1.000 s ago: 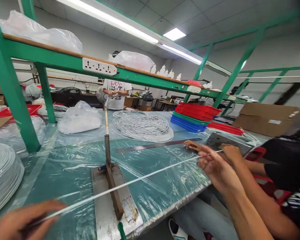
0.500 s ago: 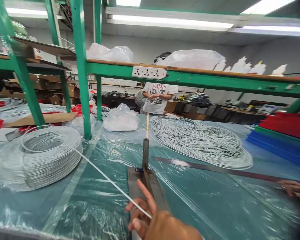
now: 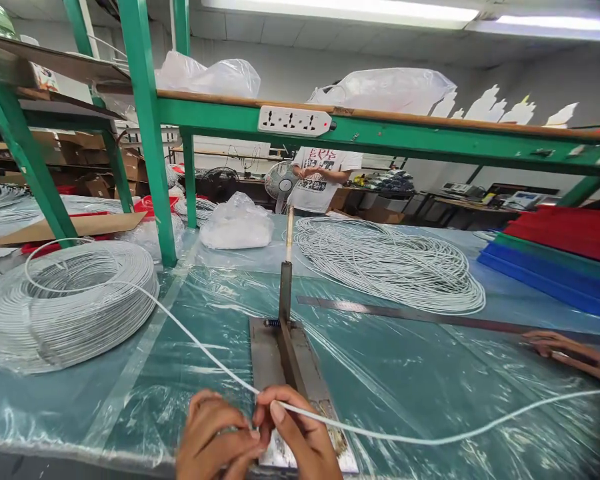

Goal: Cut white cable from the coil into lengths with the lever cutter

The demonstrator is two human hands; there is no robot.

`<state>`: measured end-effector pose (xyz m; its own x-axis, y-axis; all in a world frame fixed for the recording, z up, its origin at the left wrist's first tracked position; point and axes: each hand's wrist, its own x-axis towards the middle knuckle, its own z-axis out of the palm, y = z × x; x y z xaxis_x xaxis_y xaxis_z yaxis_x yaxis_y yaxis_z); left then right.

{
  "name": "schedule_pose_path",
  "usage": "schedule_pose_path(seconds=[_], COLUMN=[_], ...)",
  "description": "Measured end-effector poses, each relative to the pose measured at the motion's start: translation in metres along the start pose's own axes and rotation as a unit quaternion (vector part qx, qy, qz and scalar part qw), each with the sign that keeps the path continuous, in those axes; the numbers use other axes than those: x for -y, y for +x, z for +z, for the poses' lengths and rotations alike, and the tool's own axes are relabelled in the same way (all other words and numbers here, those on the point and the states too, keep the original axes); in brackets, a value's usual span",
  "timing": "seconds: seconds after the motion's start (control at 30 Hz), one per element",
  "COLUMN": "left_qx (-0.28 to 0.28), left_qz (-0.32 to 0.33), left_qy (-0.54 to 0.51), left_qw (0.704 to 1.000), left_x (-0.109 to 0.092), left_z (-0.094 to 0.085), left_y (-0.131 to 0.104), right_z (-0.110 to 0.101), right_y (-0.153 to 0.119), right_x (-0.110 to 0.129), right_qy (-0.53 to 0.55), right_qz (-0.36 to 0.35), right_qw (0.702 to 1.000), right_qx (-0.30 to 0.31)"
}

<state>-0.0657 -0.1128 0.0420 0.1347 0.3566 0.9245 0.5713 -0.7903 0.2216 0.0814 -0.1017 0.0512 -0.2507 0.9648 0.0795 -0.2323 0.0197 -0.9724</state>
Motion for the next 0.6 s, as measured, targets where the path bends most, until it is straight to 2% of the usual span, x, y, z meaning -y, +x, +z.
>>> schedule_pose_path(seconds=[0.07,0.17,0.47,0.6], left_qx=[-0.004,0.009,0.022,0.022], left_qz=[0.003,0.003,-0.022,-0.023], left_qy=[0.057,0.094,0.052,0.085], left_qw=[0.998,0.996,0.998,0.996], left_x=[0.005,0.008,0.01,0.015], left_z=[-0.007,-0.012,-0.013,-0.016], left_y=[-0.007,-0.015,-0.021,-0.022], right_z=[0.002,0.002,0.006,0.002], right_y=[0.0,0.001,0.004,0.001], right_x=[-0.002,-0.004,0.0,0.006], right_qy=[0.043,0.051,0.041,0.072], right_qz=[0.006,0.003,0.003,0.002], right_qw=[0.999,0.998,0.998,0.995], right_qx=[-0.01,-0.022,-0.055,-0.062])
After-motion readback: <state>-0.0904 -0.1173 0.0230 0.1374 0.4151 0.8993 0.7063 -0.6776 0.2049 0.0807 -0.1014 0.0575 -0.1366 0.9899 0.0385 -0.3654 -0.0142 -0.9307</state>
